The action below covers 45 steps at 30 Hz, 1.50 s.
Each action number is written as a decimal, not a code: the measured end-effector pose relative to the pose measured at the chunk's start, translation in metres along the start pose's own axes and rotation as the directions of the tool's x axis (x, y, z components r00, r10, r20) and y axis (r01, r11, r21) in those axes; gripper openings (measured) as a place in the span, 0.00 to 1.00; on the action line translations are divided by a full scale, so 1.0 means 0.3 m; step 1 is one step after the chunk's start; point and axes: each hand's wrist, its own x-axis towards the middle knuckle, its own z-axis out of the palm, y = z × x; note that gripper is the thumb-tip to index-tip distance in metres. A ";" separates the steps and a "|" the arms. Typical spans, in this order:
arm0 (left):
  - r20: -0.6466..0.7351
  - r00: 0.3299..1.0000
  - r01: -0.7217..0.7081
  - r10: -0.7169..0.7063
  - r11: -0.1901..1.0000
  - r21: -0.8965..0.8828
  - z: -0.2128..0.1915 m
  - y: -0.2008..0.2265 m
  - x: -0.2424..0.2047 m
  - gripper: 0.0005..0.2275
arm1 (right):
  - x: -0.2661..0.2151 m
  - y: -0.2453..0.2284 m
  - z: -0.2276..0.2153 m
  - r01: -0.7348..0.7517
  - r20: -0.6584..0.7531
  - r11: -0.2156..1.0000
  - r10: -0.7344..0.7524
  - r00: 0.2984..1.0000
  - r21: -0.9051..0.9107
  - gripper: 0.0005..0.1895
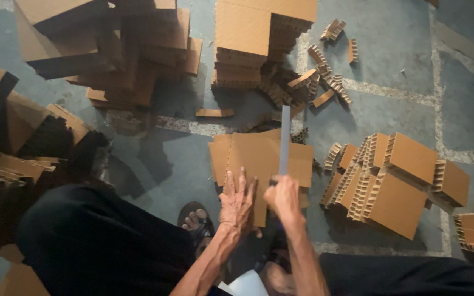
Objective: The person sits on the floor and uses a utility knife and a metal ruler to cut corrugated cardboard sheets into smaller pieces. The person repeatedly measures, cuts, and separates the cardboard, stacking the finished pieces nearby.
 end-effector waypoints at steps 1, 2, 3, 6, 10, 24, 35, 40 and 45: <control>-0.013 1.000 -0.004 0.004 1.000 -0.004 -0.003 0.002 0.001 0.67 | -0.041 -0.032 -0.040 -0.091 0.110 0.996 0.092 0.990 -0.016 0.14; -0.215 0.976 0.038 -0.013 0.993 0.115 -0.007 0.010 0.004 0.64 | -0.083 -0.063 -0.096 -0.179 0.217 0.983 0.184 0.959 -0.040 0.16; -0.363 0.932 0.097 -0.022 0.977 0.188 -0.008 0.012 0.002 0.61 | -0.112 -0.097 -0.151 -0.276 0.311 0.960 0.279 0.909 -0.056 0.17; -0.124 0.991 0.054 -0.046 0.996 0.065 0.000 0.035 0.017 0.55 | -0.161 -0.177 -0.272 -0.559 0.250 0.829 0.545 0.800 -0.015 0.18; -0.025 0.997 0.068 -0.069 0.997 -0.045 -0.017 0.014 0.123 0.44 | -0.091 -0.166 -0.243 -0.424 -0.168 0.900 0.436 0.884 0.105 0.21; -0.376 0.923 -0.152 0.078 0.973 -0.171 -0.028 -0.090 0.381 0.57 | -0.099 -0.134 -0.120 -0.611 0.088 0.746 0.612 0.786 0.266 0.19; -0.256 0.965 -0.104 0.052 0.975 -0.194 -0.063 -0.088 0.377 0.60 | -0.083 -0.158 -0.148 -0.637 0.109 0.735 0.632 0.768 0.231 0.20; -0.226 0.973 -0.093 0.048 0.977 -0.193 -0.066 -0.083 0.379 0.61 | -0.082 -0.163 -0.153 -0.651 0.120 0.725 0.643 0.757 0.225 0.20; -0.256 0.966 -0.106 0.043 0.966 -0.238 -0.063 -0.084 0.376 0.60 | -0.079 -0.164 -0.155 -0.635 0.115 0.737 0.627 0.770 0.231 0.21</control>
